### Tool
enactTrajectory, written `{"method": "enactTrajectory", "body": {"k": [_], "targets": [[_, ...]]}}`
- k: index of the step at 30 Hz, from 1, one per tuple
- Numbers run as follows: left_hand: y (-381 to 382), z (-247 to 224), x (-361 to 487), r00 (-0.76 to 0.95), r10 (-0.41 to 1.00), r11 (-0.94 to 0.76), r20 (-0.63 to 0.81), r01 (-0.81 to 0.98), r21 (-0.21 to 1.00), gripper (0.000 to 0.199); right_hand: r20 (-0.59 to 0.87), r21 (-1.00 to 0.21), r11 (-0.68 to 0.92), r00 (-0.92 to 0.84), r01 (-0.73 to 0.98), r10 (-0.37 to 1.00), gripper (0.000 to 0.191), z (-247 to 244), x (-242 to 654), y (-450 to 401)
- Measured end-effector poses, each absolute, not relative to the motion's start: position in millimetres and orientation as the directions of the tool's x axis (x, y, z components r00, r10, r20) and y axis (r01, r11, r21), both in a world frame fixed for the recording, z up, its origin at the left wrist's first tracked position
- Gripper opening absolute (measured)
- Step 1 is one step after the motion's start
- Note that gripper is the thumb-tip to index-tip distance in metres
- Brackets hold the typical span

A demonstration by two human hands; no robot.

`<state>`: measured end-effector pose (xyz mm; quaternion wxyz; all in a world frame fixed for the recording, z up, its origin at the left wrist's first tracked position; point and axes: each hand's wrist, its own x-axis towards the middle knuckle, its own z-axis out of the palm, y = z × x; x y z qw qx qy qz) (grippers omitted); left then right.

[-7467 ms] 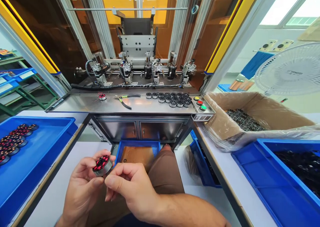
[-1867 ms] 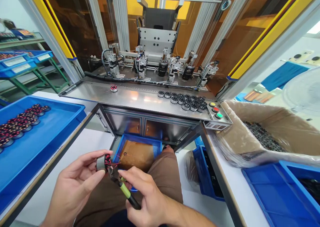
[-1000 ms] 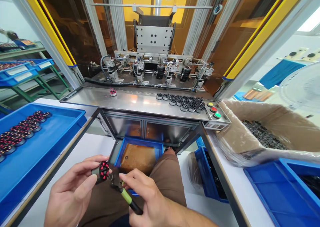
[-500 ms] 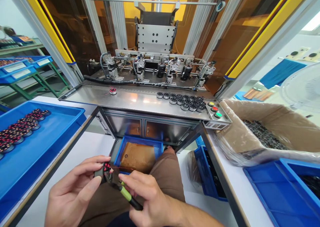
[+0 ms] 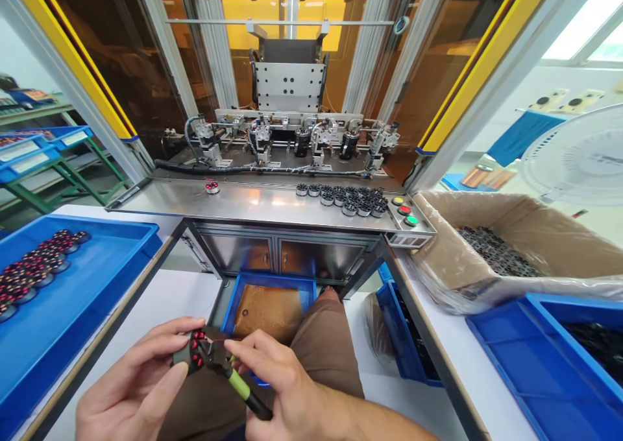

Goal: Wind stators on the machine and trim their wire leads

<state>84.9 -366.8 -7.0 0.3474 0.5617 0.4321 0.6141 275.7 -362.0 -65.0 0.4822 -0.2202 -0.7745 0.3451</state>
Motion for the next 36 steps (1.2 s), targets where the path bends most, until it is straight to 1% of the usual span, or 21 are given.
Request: {"method": "enactTrajectory", "body": {"k": [5, 8, 11, 15, 18, 19, 21, 23, 24, 25, 27, 30, 33, 36], "targets": [[-367, -6, 82, -0.023, 0.890, -0.451, 0.456, 0.103, 0.886, 0.023, 0.628, -0.718, 0.696, -0.426, 0.007, 0.652, 0.088, -66, 274, -361], [-368, -6, 79, -0.009, 0.882, -0.467, 0.472, 0.121, 0.876, 0.024, 0.635, -0.702, 0.711, -0.425, 0.031, 0.645, 0.085, -66, 275, -362], [-368, -6, 79, -0.003, 0.877, -0.476, 0.480, 0.131, 0.870, 0.024, 0.617, -0.698, 0.710, -0.428, 0.090, 0.660, 0.079, -63, 275, -364], [-366, -8, 78, 0.044, 0.864, -0.502, 0.501, 0.143, 0.853, 0.026, 0.592, -0.719, 0.680, -0.384, 0.146, 0.708, 0.067, -54, 276, -366], [-364, -12, 74, 0.082, 0.823, -0.567, 0.562, 0.173, 0.805, 0.029, 0.537, -0.755, 0.626, -0.364, 0.196, 0.761, 0.057, -46, 279, -366], [-363, -14, 71, 0.103, 0.799, -0.600, 0.592, 0.187, 0.778, 0.033, 0.513, -0.767, 0.606, -0.364, 0.213, 0.777, 0.055, -43, 280, -366], [-360, -19, 66, 0.138, 0.752, -0.657, 0.644, 0.231, 0.718, 0.047, 0.477, -0.782, 0.576, -0.364, 0.239, 0.800, 0.053, -41, 284, -367], [-357, -23, 60, 0.155, 0.720, -0.686, 0.676, 0.301, 0.662, 0.060, 0.462, -0.791, 0.557, -0.352, 0.253, 0.814, 0.055, -41, 289, -368], [-356, -24, 58, 0.165, 0.704, -0.698, 0.691, 0.340, 0.630, 0.061, 0.461, -0.793, 0.553, -0.342, 0.255, 0.819, 0.058, -41, 292, -369], [-355, -25, 56, 0.183, 0.689, -0.707, 0.701, 0.379, 0.597, 0.059, 0.460, -0.796, 0.549, -0.334, 0.256, 0.822, 0.063, -41, 295, -371], [-353, -22, 55, 0.228, 0.645, -0.736, 0.729, 0.439, 0.514, 0.049, 0.450, -0.805, 0.539, -0.335, 0.251, 0.828, 0.070, -39, 300, -375], [-352, -12, 57, 0.275, 0.588, -0.750, 0.761, 0.536, 0.386, 0.032, 0.402, -0.831, 0.500, -0.357, 0.245, 0.843, 0.075, -33, 306, -383], [-351, -7, 57, 0.308, 0.563, -0.738, 0.766, 0.604, 0.300, 0.020, 0.309, -0.888, 0.414, -0.408, 0.199, 0.859, 0.074, -27, 310, -391], [-351, -10, 54, 0.351, 0.560, -0.721, 0.750, 0.652, 0.234, 0.017, 0.178, -0.966, 0.247, -0.491, 0.079, 0.853, 0.064, -24, 312, -398]]}}
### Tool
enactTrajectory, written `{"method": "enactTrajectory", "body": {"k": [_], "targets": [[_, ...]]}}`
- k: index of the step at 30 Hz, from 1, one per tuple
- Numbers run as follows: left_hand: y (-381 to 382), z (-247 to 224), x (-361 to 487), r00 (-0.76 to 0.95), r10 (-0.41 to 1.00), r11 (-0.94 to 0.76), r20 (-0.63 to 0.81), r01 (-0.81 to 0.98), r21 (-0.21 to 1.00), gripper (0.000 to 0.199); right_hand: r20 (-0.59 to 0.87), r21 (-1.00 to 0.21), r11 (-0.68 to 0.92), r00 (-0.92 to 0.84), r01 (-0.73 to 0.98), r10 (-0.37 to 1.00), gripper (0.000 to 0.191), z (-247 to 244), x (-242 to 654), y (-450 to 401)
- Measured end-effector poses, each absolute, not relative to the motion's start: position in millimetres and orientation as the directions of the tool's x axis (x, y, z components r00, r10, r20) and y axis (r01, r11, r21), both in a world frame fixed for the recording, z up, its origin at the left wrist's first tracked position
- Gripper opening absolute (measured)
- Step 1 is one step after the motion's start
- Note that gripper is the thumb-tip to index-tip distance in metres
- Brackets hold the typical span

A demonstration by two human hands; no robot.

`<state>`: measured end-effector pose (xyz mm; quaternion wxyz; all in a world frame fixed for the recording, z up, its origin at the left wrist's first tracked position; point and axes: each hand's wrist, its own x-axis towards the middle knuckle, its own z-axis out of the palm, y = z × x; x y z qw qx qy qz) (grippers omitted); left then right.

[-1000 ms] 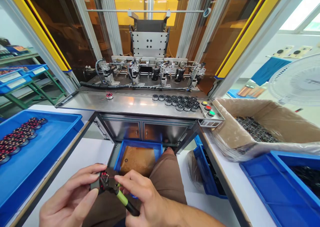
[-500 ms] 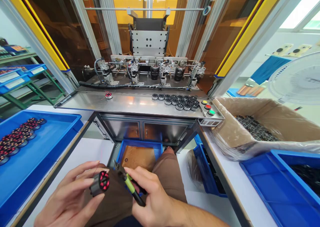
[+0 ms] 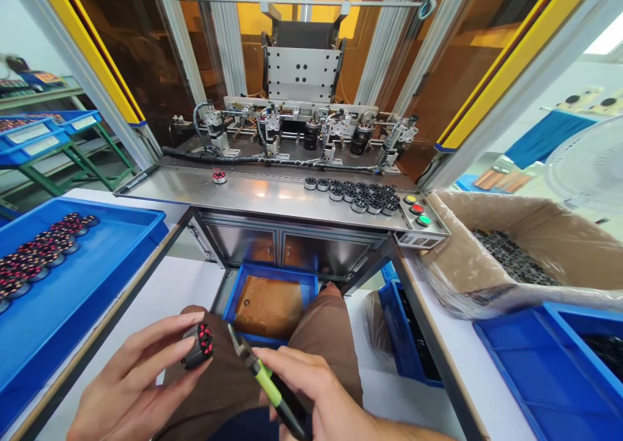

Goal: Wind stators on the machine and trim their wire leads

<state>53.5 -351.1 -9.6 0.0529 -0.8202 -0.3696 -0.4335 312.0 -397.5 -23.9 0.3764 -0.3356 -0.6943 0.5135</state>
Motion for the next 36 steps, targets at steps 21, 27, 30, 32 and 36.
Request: {"method": "enactTrajectory", "body": {"k": [21, 27, 30, 32, 36], "targets": [[-354, -10, 56, 0.250, 0.583, -0.780, 0.773, 0.439, 0.446, 0.058, 0.052, -0.996, -0.002, -0.617, -0.087, 0.785, 0.064, -18, 300, -394], [-357, -13, 55, 0.269, 0.602, -0.774, 0.752, 0.429, 0.467, 0.064, 0.024, -0.995, -0.042, -0.612, -0.094, 0.790, 0.063, -25, 299, -394], [-359, -17, 53, 0.262, 0.614, -0.768, 0.744, 0.415, 0.488, 0.066, 0.044, -0.992, -0.037, -0.604, -0.121, 0.796, 0.060, -29, 299, -395], [-359, -19, 53, 0.256, 0.617, -0.767, 0.744, 0.407, 0.495, 0.067, 0.052, -0.992, -0.030, -0.604, -0.125, 0.795, 0.061, -28, 298, -395], [-359, -19, 51, 0.256, 0.627, -0.755, 0.736, 0.432, 0.493, 0.070, 0.027, -0.995, -0.035, -0.614, -0.089, 0.789, 0.062, -24, 296, -392]]}}
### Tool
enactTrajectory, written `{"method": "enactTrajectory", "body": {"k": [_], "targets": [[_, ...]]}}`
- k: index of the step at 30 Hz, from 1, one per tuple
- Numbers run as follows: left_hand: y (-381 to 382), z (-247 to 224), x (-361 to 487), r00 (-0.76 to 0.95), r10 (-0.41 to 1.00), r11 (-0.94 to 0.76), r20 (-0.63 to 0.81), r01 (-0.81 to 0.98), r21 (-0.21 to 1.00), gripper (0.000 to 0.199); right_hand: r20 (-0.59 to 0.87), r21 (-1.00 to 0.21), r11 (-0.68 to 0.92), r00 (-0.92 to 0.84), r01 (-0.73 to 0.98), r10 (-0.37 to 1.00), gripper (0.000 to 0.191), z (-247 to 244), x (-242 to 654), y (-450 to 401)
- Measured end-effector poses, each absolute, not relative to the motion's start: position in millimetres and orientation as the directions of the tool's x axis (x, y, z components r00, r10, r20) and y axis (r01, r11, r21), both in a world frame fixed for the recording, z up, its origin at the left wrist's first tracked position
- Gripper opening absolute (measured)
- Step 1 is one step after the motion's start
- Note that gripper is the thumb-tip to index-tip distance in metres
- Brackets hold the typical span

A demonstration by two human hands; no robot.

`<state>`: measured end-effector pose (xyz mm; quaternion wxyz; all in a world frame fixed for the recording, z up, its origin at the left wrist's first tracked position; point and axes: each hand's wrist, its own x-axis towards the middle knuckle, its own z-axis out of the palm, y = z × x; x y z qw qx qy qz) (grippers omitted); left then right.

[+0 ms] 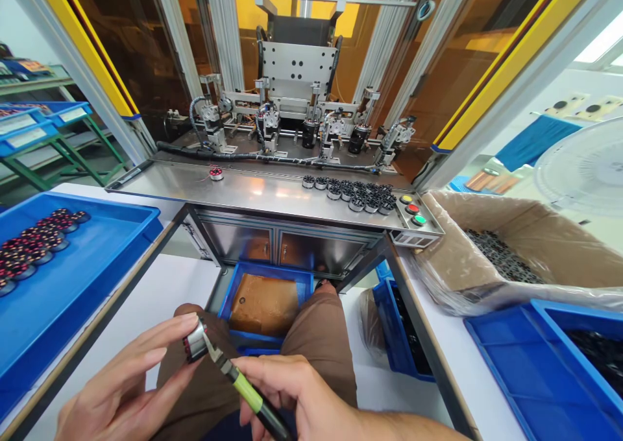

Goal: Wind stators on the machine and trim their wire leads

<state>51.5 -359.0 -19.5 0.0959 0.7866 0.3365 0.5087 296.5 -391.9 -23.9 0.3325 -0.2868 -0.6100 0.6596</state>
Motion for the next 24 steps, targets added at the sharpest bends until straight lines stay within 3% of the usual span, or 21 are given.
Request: {"method": "enactTrajectory", "body": {"k": [13, 19, 24], "targets": [[-360, -17, 53, 0.250, 0.625, -0.753, 0.740, 0.442, 0.487, 0.065, 0.008, -0.996, -0.052, -0.619, -0.079, 0.785, 0.053, -25, 295, -390], [-359, -19, 54, 0.265, 0.597, -0.766, 0.757, 0.470, 0.439, 0.063, -0.025, -0.999, -0.005, -0.577, 0.035, 0.816, 0.018, -15, 291, -383], [-358, -22, 53, 0.251, 0.582, -0.757, 0.773, 0.516, 0.402, 0.062, -0.082, -0.996, -0.083, -0.498, 0.020, 0.863, 0.039, -8, 291, -383]]}}
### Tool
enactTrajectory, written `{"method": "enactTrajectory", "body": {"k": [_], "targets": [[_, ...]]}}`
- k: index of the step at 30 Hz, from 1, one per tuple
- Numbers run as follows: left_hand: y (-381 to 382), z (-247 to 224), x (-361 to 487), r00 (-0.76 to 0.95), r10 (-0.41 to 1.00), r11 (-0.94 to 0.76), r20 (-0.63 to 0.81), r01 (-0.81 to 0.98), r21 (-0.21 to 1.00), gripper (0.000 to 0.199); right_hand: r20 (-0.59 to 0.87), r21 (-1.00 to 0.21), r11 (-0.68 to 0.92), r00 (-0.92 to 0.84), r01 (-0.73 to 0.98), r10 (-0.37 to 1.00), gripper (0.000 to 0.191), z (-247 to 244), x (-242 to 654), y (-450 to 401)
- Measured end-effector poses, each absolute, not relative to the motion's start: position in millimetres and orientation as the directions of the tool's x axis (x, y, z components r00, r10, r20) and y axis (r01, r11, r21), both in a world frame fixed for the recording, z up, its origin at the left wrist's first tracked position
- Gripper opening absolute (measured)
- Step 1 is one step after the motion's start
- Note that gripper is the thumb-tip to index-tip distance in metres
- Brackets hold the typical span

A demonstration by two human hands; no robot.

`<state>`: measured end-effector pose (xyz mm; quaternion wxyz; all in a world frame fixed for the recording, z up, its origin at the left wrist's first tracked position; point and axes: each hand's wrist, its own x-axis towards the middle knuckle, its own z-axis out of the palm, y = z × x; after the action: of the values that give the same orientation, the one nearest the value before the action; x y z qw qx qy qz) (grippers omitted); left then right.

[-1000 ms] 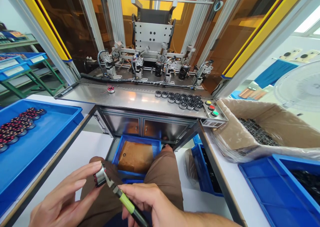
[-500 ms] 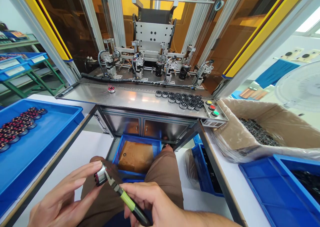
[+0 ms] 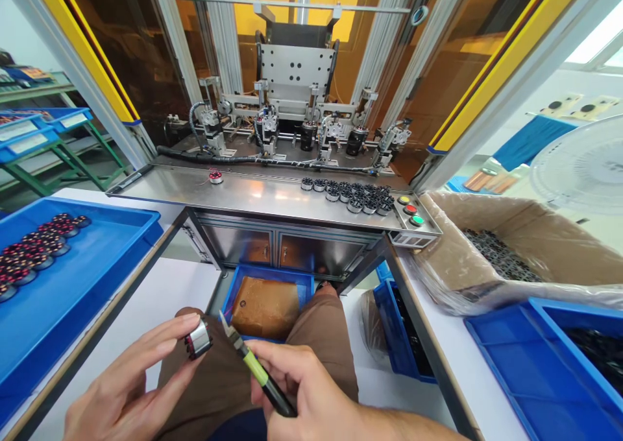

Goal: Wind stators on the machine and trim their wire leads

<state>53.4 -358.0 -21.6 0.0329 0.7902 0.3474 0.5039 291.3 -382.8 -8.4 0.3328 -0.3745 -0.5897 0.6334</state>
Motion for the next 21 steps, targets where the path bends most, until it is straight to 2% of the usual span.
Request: {"method": "enactTrajectory", "body": {"k": [3, 5, 8, 11, 13, 15, 17, 18, 19, 21], "targets": [[-356, -21, 53, 0.304, 0.592, -0.728, 0.746, 0.599, 0.334, 0.046, -0.083, -0.994, -0.108, -0.455, -0.029, 0.886, 0.052, -7, 293, -383], [-355, -21, 53, 0.295, 0.632, -0.692, 0.717, 0.632, 0.350, 0.039, -0.088, -0.994, -0.111, -0.451, -0.024, 0.888, 0.052, -5, 295, -383], [-355, -20, 52, 0.258, 0.646, -0.677, 0.719, 0.629, 0.382, 0.037, -0.111, -0.991, -0.135, -0.450, -0.023, 0.886, 0.051, -3, 297, -382], [-357, -19, 51, 0.251, 0.607, -0.696, 0.754, 0.626, 0.352, 0.040, -0.138, -0.985, -0.171, -0.444, -0.034, 0.885, 0.051, -2, 299, -383], [-359, -20, 53, 0.188, 0.625, -0.683, 0.757, 0.602, 0.414, 0.043, -0.147, -0.982, -0.184, -0.443, -0.040, 0.884, 0.050, -3, 300, -384], [-360, -23, 55, 0.001, 0.726, -0.613, 0.688, 0.455, 0.646, 0.043, -0.153, -0.979, -0.196, -0.435, -0.056, 0.888, 0.054, -8, 301, -386], [-359, -28, 56, -0.183, 0.873, -0.441, 0.453, 0.101, 0.892, 0.044, -0.158, -0.972, -0.214, -0.414, -0.093, 0.896, 0.062, -16, 303, -390], [-357, -31, 56, -0.200, 0.930, -0.334, 0.308, -0.111, 0.936, 0.048, -0.165, -0.969, -0.225, -0.404, -0.106, 0.900, 0.064, -22, 305, -392], [-355, -32, 55, -0.163, 0.969, -0.228, 0.186, -0.296, 0.928, 0.054, -0.177, -0.964, -0.240, -0.399, -0.112, 0.899, 0.065, -28, 308, -394], [-349, -32, 53, -0.054, 0.997, -0.076, 0.055, -0.539, 0.839, 0.065, -0.200, -0.957, -0.267, -0.408, -0.114, 0.891, 0.068, -41, 314, -397]]}}
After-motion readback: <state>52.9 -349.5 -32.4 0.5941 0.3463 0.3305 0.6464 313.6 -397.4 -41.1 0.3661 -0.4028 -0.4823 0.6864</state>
